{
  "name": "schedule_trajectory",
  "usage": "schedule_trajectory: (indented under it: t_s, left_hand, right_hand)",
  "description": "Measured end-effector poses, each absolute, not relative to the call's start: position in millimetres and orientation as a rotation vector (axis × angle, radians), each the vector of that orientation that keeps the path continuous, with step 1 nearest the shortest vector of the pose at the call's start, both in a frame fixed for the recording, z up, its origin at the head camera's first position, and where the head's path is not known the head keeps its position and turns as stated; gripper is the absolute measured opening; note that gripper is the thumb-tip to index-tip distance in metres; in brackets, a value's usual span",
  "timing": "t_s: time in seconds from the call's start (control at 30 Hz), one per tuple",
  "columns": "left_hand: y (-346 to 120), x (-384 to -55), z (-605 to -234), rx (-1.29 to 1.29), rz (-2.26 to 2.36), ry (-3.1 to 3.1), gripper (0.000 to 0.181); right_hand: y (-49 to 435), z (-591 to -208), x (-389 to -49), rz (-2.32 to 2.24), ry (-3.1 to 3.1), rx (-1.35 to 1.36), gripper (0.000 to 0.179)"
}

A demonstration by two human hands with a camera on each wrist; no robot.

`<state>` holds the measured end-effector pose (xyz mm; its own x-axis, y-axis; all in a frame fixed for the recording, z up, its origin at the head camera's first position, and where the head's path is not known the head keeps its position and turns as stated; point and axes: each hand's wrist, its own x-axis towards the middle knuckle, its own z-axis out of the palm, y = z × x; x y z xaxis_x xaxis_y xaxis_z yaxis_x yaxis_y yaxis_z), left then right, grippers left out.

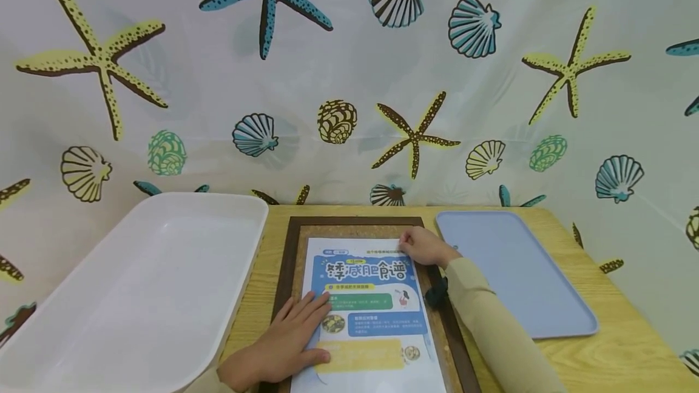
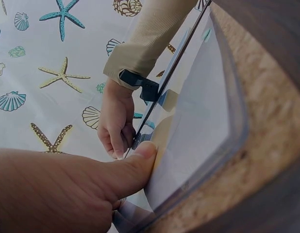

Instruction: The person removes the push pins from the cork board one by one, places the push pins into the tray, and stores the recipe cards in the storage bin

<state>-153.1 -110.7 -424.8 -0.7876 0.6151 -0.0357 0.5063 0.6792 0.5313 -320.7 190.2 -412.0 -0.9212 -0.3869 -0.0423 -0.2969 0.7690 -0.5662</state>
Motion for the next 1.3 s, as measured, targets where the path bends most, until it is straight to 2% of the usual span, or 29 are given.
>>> schedule_trajectory:
  t_s: [0.4, 0.77, 1.3]
  left_hand:
    - [-110, -153, -427, 0.918, 0.758, 2.676, 0.079]
    - [-109, -154, -428, 0.898, 0.746, 2.696, 0.079]
    - [-110, -153, -425, 0.91, 0.737, 2.689, 0.079]
  right_hand:
    - [198, -408, -316, -0.859, 2.829, -0.466, 0.011]
    - [215, -407, -316, -1.058, 2.725, -0.43, 0.016]
    - [232, -411, -310, -0.999, 2.851, -0.411, 0.016]
